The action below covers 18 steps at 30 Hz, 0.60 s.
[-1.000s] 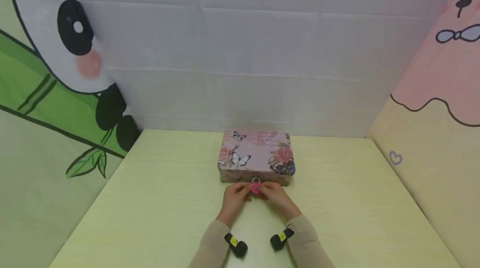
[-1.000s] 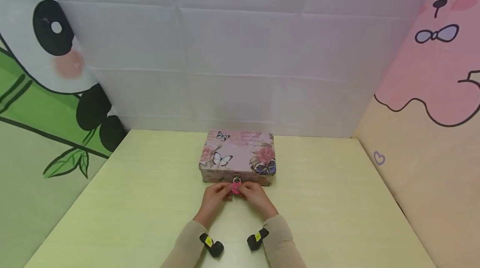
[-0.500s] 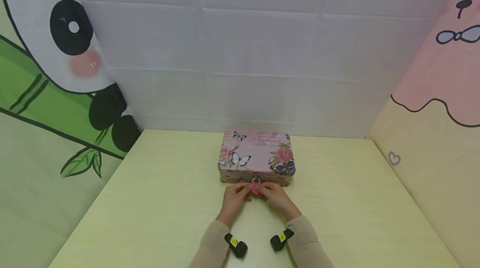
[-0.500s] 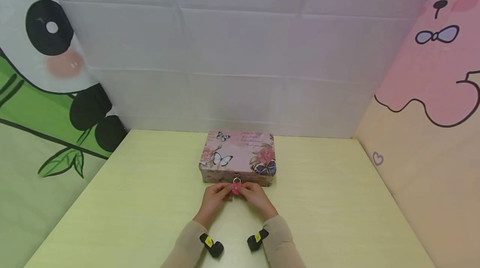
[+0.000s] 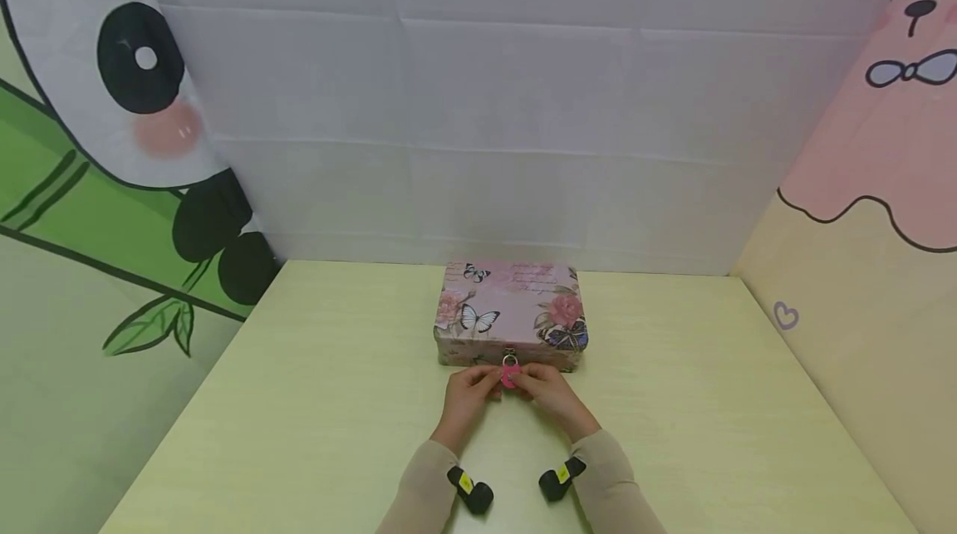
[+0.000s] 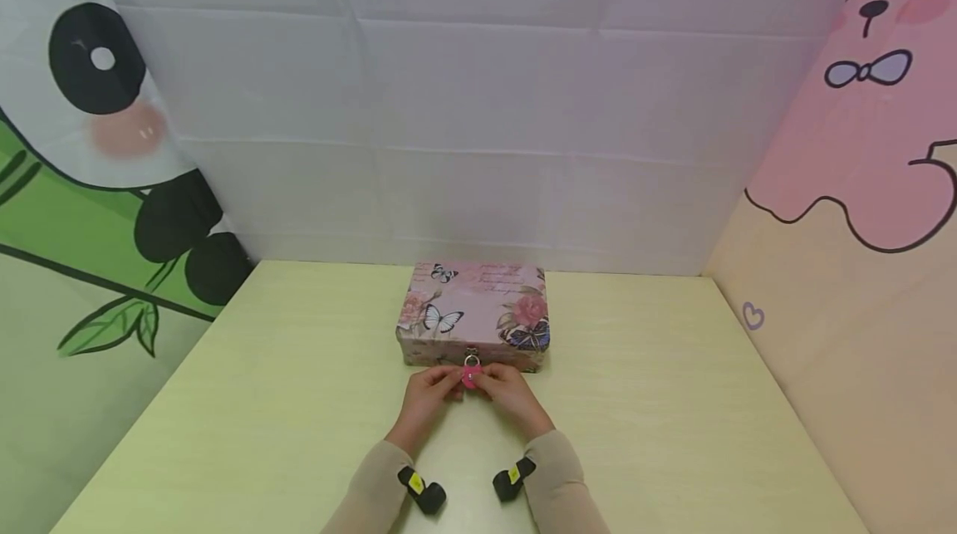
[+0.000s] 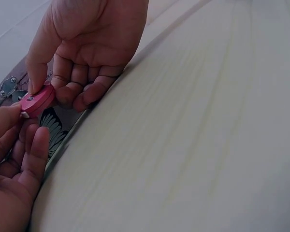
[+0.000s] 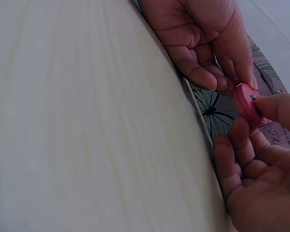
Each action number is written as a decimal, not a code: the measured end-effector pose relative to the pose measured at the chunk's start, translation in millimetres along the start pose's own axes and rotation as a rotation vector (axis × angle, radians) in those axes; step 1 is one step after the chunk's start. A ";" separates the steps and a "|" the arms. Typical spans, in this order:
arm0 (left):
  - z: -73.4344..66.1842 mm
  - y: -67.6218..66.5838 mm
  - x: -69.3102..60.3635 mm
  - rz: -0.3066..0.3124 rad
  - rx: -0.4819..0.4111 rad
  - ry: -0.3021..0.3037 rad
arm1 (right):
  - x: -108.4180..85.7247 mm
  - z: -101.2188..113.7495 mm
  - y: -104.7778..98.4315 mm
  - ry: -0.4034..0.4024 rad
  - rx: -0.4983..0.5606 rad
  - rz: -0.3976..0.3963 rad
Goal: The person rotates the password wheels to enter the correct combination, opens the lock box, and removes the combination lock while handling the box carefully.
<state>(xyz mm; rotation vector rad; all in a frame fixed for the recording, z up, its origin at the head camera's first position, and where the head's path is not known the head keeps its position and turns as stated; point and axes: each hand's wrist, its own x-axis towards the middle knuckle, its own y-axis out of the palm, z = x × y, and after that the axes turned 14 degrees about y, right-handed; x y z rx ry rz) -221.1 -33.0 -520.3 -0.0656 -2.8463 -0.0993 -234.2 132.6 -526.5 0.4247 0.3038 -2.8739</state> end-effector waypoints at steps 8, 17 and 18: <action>0.3 0.2 0.9 0.000 -0.015 -0.005 | 0.0 -0.1 0.5 0.005 0.010 -0.025; 1.0 1.4 0.2 -0.011 -0.004 0.008 | 5.3 -6.4 -0.4 0.023 0.083 -0.051; 0.8 1.6 -0.3 -0.011 0.001 0.009 | 5.6 -6.9 -0.7 0.026 0.098 -0.051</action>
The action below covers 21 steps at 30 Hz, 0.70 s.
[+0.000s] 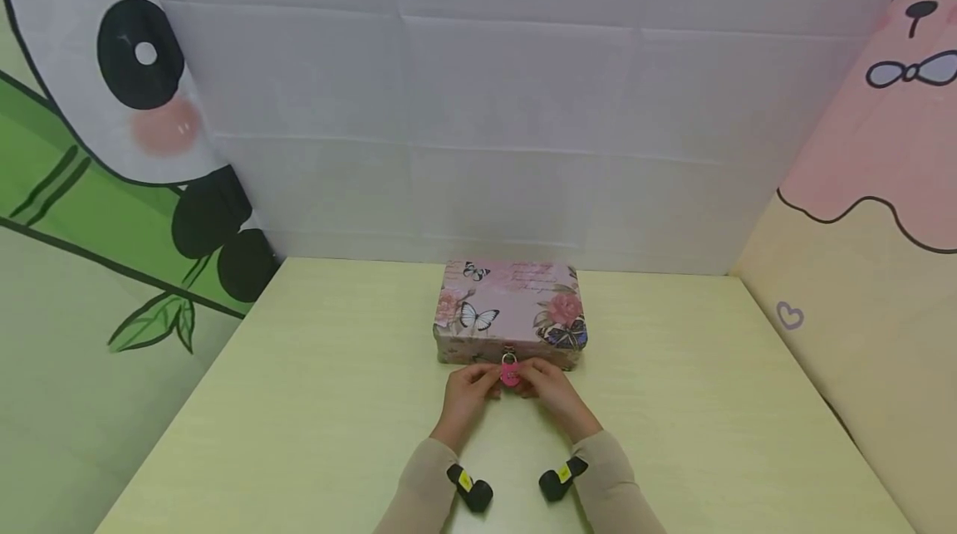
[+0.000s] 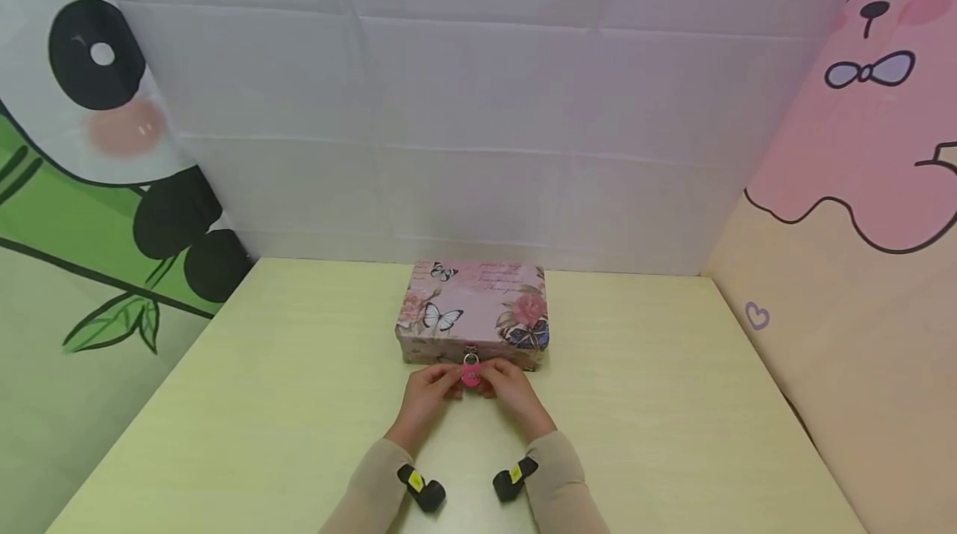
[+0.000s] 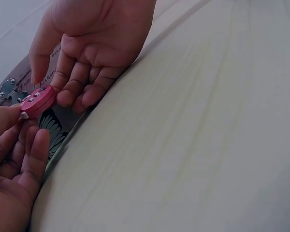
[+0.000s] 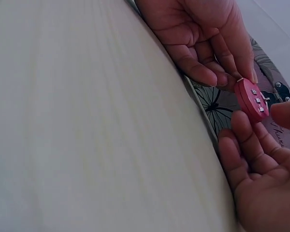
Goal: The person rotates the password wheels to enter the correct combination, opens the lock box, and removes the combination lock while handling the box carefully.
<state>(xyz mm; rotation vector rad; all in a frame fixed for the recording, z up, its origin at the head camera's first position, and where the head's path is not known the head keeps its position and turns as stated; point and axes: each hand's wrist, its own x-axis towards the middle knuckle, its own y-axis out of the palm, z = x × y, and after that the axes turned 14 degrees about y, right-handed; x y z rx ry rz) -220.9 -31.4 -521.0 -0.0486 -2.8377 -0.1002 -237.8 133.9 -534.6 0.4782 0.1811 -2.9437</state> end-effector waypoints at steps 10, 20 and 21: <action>6.3 -0.8 1.7 0.008 0.007 -0.039 | -1.7 -0.2 -1.6 0.004 0.076 0.027; 36.1 -3.2 6.1 0.029 0.018 -0.058 | -2.7 1.3 -3.4 0.017 0.081 0.077; 36.8 -3.4 6.5 0.031 0.018 -0.059 | -2.3 1.3 -3.6 0.016 0.084 0.083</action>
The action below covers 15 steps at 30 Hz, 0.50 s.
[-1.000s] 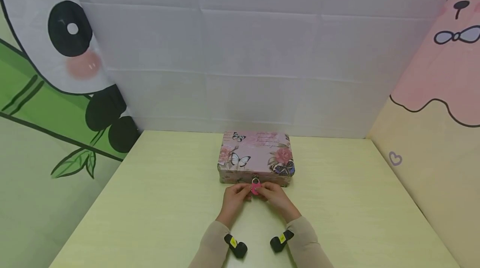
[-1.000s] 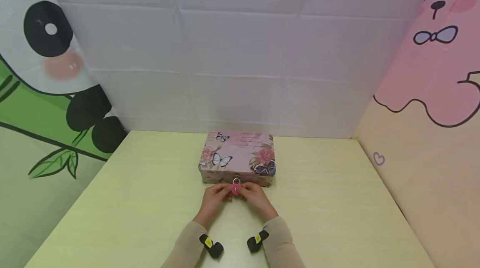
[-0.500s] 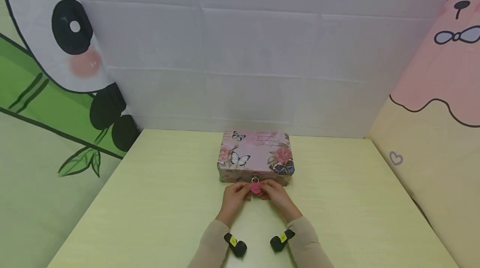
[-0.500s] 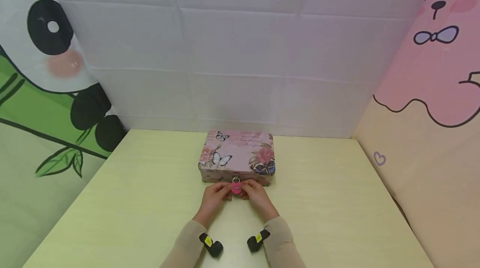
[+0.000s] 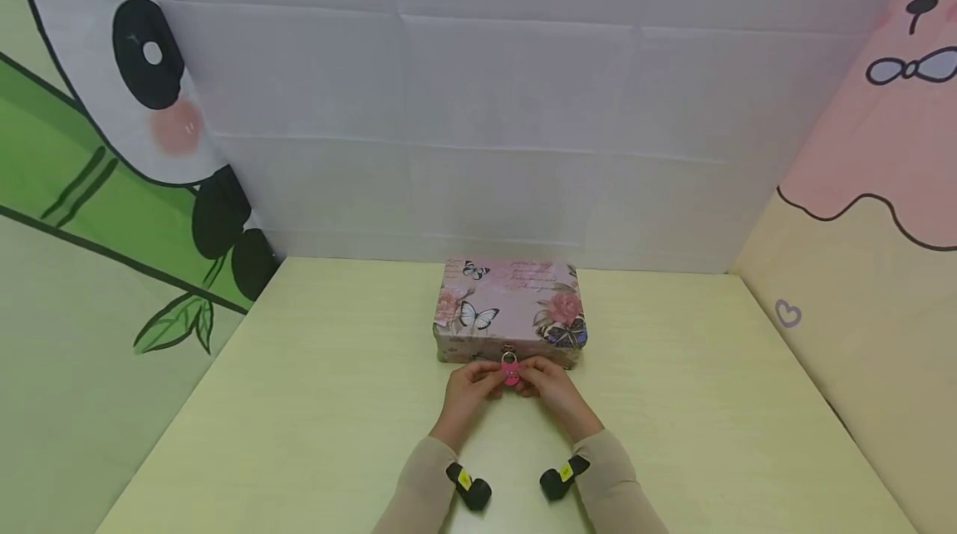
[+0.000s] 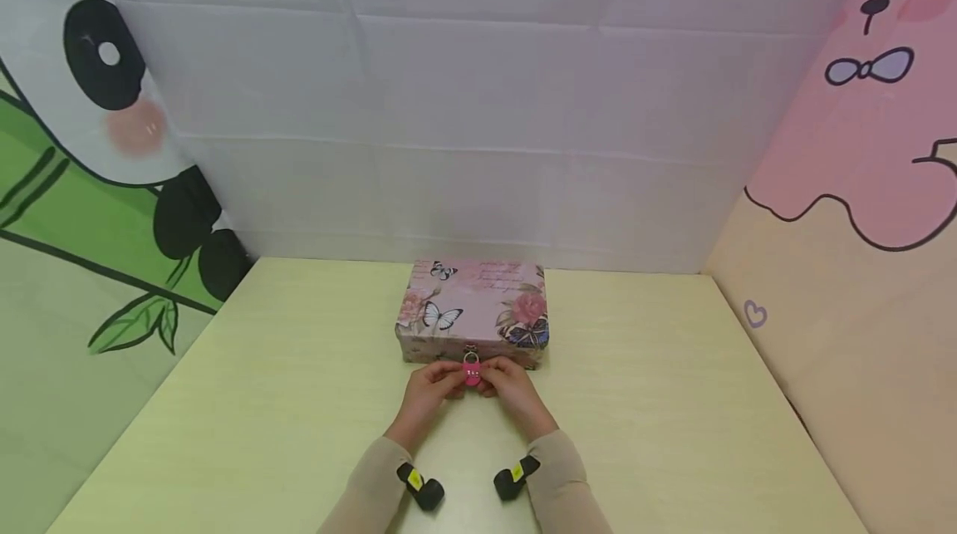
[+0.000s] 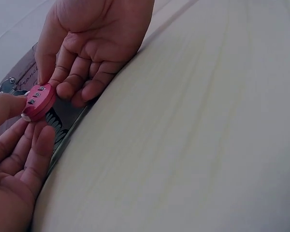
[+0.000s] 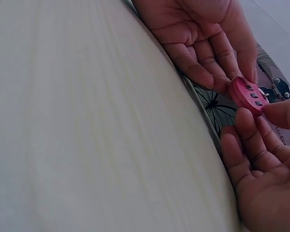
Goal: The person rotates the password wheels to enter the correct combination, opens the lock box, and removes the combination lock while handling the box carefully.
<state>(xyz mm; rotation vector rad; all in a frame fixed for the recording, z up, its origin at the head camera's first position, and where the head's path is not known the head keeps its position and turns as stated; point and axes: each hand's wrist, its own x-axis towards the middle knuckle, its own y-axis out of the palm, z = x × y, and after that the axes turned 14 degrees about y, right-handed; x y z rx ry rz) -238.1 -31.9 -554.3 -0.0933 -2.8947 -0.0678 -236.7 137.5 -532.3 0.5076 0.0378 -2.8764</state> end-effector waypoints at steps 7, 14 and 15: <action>-0.4 -0.5 0.4 0.031 0.004 0.017 | 1.9 -1.2 -0.6 -0.013 0.008 0.011; -10.3 -0.2 -1.4 0.041 0.002 0.030 | 1.4 -2.3 0.4 -0.020 0.017 0.009; -16.0 0.1 -2.9 0.041 0.004 0.034 | 0.9 -1.9 0.8 -0.021 0.019 0.007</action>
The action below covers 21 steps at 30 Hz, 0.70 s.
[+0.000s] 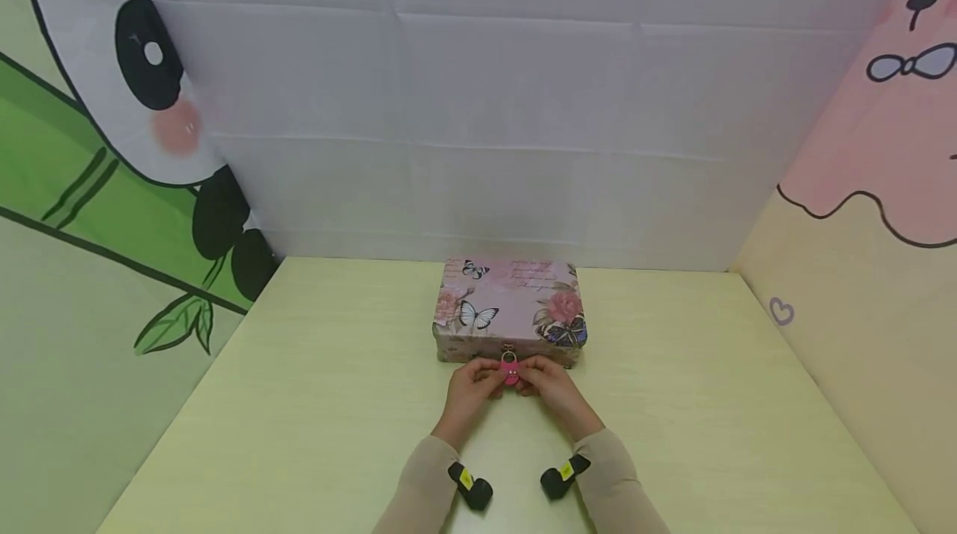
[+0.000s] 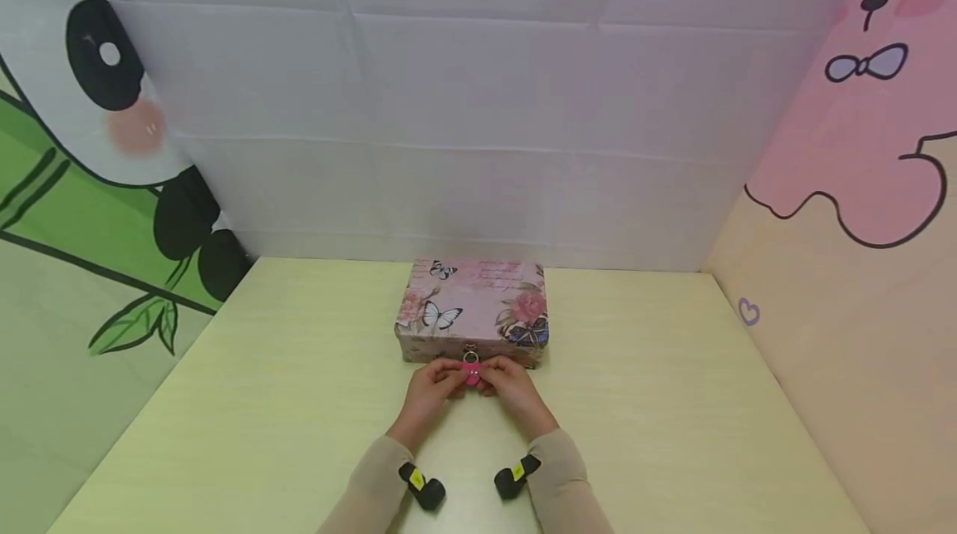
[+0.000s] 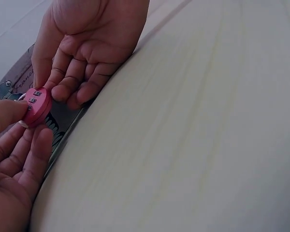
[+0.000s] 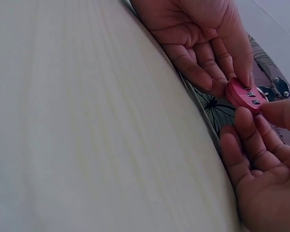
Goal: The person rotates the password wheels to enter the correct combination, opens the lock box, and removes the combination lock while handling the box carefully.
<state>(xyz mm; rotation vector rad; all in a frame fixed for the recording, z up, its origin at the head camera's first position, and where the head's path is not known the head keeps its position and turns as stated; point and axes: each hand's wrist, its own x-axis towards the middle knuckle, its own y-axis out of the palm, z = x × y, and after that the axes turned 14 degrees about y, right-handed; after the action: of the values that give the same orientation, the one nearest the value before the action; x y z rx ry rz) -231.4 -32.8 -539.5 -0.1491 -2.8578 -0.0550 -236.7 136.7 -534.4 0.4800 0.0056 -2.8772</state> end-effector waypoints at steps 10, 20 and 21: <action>-25.0 3.6 -5.2 -0.024 0.004 0.008 | -2.3 1.6 2.3 -0.014 -0.019 -0.016; -19.6 4.0 -3.8 -0.027 -0.020 0.014 | -0.4 -0.7 2.2 -0.019 -0.022 -0.022; -19.0 3.9 -3.5 -0.026 -0.022 0.017 | -0.3 -0.8 2.4 -0.021 -0.021 -0.021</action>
<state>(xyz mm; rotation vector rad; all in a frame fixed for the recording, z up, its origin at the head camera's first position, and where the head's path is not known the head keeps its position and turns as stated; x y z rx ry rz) -222.5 -30.3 -522.1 -0.1158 -2.8432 -0.0918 -235.7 134.5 -535.0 0.4490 0.0381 -2.8990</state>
